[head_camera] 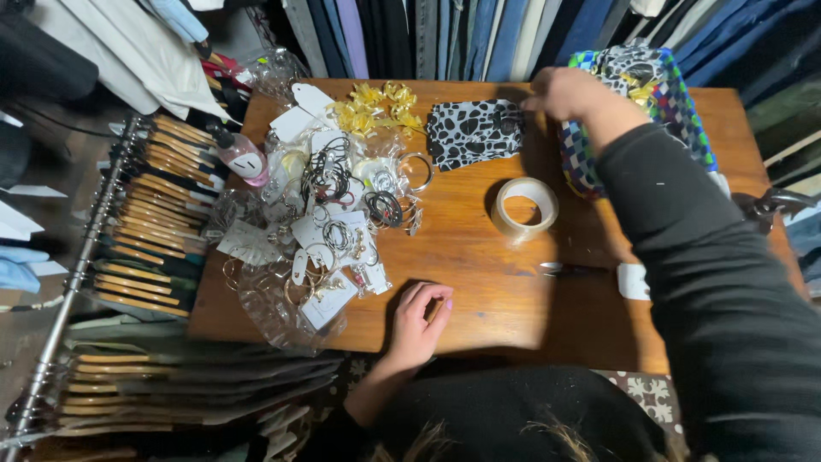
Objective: The person places items into patterned small bags and secures them using adhesive tape, also adding decorative bows to some of the packaged items.
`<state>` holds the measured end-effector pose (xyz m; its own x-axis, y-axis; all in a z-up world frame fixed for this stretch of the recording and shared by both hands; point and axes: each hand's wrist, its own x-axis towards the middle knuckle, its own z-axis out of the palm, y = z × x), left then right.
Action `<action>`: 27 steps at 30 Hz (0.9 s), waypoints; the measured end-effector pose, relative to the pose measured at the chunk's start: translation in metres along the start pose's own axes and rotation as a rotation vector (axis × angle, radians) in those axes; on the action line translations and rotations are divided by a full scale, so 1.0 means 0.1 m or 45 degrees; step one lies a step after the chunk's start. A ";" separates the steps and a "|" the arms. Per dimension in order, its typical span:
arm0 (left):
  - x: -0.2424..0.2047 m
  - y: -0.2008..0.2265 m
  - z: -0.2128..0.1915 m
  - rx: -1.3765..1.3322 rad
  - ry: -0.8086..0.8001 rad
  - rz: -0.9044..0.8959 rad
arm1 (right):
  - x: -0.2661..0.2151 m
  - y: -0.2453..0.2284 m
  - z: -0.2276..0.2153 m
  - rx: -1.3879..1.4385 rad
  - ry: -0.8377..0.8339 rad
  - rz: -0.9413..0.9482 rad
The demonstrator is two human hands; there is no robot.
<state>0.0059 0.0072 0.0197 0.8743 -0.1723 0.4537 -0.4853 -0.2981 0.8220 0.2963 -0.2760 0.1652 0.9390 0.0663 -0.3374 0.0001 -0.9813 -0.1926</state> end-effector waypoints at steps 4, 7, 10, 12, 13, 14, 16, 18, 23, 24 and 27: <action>0.01 -0.03 -0.04 -0.028 -0.015 -0.015 | 0.98 0.34 0.91 -0.061 0.251 0.040; -0.04 -0.09 -0.09 -0.118 -0.054 -0.097 | 0.93 0.33 1.17 0.373 0.587 -0.055; -0.04 -0.06 -0.21 -0.299 -0.139 -0.208 | 0.48 0.16 1.15 0.807 0.805 -0.310; 0.02 0.01 -0.32 -0.317 -0.197 -0.235 | 0.12 -0.01 1.09 1.091 0.832 -0.383; 0.07 -0.03 -0.34 -0.319 -0.205 -0.231 | -0.01 -0.07 1.16 1.091 0.838 -0.377; 0.11 -0.07 -0.36 -0.364 -0.183 -0.152 | -0.16 -0.14 1.22 1.262 0.870 -0.386; 0.25 -0.08 -0.40 -0.409 -0.159 -0.069 | -0.49 -0.34 1.36 1.431 0.903 -0.398; 0.44 0.00 -0.44 -0.330 -0.084 0.052 | -0.88 -0.62 1.49 1.635 0.835 -0.433; 0.81 0.27 -0.34 -0.013 0.040 0.225 | -1.52 -0.88 1.85 1.571 0.862 -0.662; 0.81 0.22 -0.26 0.065 0.046 0.177 | -1.65 -0.93 1.89 1.479 0.883 -0.744; 0.69 0.06 -0.13 0.027 0.000 0.011 | -1.73 -0.77 2.14 1.306 0.883 -0.807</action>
<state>0.0636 0.0057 0.0610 0.8700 -0.1748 0.4610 -0.4931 -0.3164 0.8104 0.0602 -0.1736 0.0416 0.8508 0.0465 0.5234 0.5191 -0.2288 -0.8235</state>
